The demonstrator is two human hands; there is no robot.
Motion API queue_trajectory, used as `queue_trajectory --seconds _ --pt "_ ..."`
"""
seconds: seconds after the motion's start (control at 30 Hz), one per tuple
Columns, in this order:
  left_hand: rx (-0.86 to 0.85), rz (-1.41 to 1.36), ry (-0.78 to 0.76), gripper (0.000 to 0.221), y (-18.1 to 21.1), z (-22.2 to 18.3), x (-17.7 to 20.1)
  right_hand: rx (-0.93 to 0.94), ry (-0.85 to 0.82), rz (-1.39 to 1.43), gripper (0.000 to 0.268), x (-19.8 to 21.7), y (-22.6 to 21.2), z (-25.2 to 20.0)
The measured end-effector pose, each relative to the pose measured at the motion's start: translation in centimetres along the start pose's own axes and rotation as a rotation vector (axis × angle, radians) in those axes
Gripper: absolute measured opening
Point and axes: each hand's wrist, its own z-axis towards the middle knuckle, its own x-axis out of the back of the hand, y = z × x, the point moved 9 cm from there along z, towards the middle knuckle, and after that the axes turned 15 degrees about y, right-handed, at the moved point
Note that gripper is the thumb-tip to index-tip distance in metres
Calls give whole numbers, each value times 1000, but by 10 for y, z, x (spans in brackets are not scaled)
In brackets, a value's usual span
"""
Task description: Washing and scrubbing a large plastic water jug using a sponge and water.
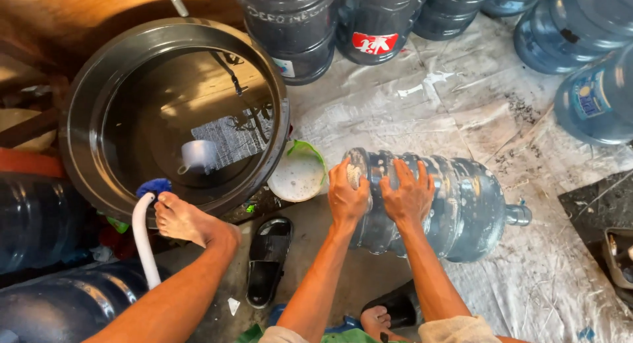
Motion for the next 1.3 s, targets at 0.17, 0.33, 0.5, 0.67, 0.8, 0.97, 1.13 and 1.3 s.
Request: queue_trajectory --seconds 0.17,0.33,0.5,0.67,0.8,0.97,1.13,1.3 --pt "199 -62 -73 53 5 -5 27 29 34 -24 47 -2 2 -4" --pt "495 -196 -135 42 -75 18 4 -9 9 0 46 15 -6 -13" --pt "446 430 -287 46 -206 103 -2 69 151 -30 54 40 -8 -46" --pt "270 747 -570 74 -263 104 -18 79 228 -69 57 50 -11 -62" --pt "289 921 -697 74 -282 82 -21 46 222 -21 58 50 -12 -61" --pt "293 776 -601 57 -252 99 -11 24 213 -4 56 50 -9 -58" --pt "800 -118 -458 39 -111 37 1 -4 191 -4 54 43 -9 -56" --pt "92 454 -432 42 -10 22 -32 7 180 -19 58 50 -12 -58"
